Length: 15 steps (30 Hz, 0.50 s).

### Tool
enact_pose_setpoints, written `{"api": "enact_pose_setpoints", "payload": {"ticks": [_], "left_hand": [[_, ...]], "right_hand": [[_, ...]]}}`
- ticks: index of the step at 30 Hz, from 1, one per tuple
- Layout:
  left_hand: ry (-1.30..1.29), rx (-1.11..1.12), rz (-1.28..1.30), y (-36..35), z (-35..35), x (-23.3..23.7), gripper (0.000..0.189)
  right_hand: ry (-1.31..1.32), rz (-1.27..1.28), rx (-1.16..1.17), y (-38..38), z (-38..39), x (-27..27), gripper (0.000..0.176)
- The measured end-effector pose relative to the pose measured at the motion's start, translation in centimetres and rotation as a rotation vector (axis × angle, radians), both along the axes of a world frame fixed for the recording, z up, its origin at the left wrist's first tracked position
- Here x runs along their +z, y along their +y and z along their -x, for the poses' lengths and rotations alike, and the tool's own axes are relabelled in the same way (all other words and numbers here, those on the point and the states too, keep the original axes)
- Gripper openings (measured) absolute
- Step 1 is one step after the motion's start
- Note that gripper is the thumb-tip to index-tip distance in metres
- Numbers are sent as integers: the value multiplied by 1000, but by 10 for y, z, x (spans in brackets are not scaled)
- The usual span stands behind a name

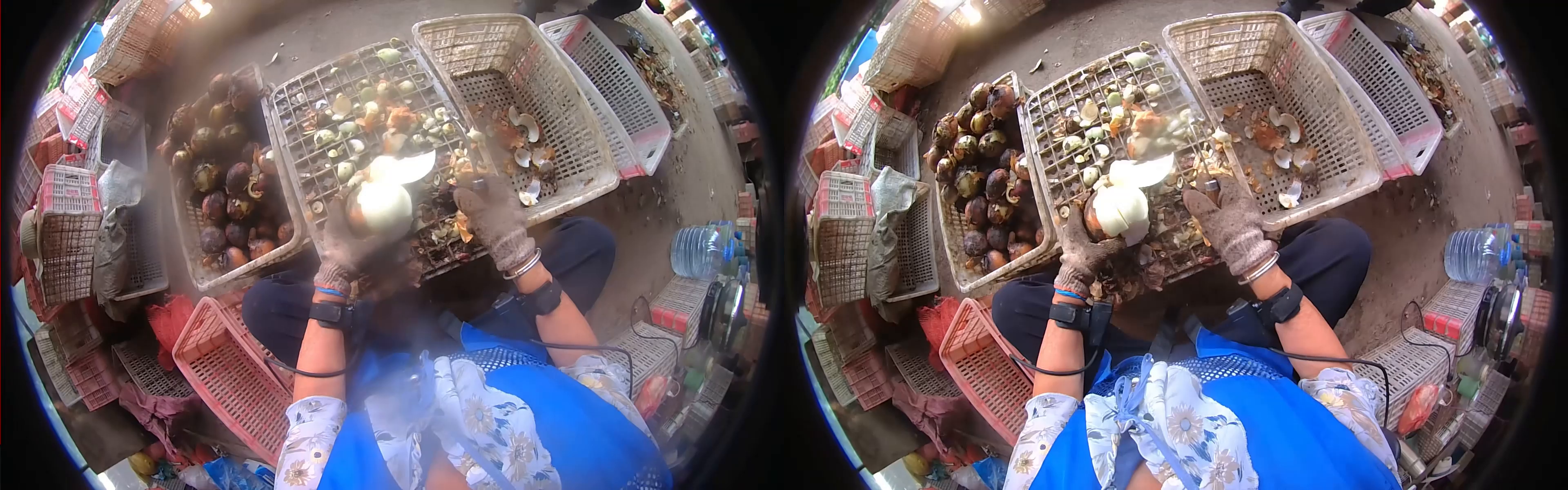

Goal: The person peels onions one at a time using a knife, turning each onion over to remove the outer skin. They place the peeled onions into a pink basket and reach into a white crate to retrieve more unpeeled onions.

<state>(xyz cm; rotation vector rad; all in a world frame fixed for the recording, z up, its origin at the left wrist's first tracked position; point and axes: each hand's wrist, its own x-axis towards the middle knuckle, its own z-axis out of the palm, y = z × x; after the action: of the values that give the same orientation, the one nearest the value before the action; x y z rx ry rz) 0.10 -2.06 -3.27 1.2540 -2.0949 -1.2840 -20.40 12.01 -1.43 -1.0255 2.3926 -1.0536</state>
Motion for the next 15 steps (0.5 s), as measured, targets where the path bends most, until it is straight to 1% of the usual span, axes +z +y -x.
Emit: {"api": "enact_pose_setpoints", "payload": {"ticks": [1,2,3,4,5,6,7,8,9,10,11,12,13,14,15], "left_hand": [[-22,-26,147,2,-1,-4,78],[-25,-133,253,3,2,2,85],[-24,-137,257,3,3,-2,85],[33,-179,177,5,2,-13,89],[89,-222,97,6,0,-20,94],[130,-317,116,10,1,-20,98],[129,-322,121,11,-1,-18,98],[146,-311,114,12,-2,-14,97],[162,-297,105,15,-4,-12,95],[208,-245,-32,19,-5,-14,94],[203,-250,-33,19,-6,-15,94],[139,-306,54,18,-7,-16,94],[76,-361,142,17,-8,-16,94],[69,-363,144,17,-8,-15,94],[44,-396,209,18,-9,-14,91]], "right_hand": [[-2,0,-7,-4,-4,4,53],[-139,37,17,-10,-6,8,47],[-273,76,44,-16,-8,10,42],[-212,164,87,-20,-11,11,46],[-212,168,82,-22,-14,22,46],[-280,48,105,-24,-17,44,51],[-347,-72,128,-25,-18,55,57],[-372,30,82,-25,-19,45,53],[-375,29,82,-23,-19,38,53],[-513,31,53,-20,-20,32,49],[-648,35,21,-18,-21,29,46],[-653,35,15,-14,-22,16,46],[-757,228,-19,-9,-23,-8,45],[-857,425,-53,-8,-24,-29,43],[-862,429,-54,-9,-25,-47,43]]}}
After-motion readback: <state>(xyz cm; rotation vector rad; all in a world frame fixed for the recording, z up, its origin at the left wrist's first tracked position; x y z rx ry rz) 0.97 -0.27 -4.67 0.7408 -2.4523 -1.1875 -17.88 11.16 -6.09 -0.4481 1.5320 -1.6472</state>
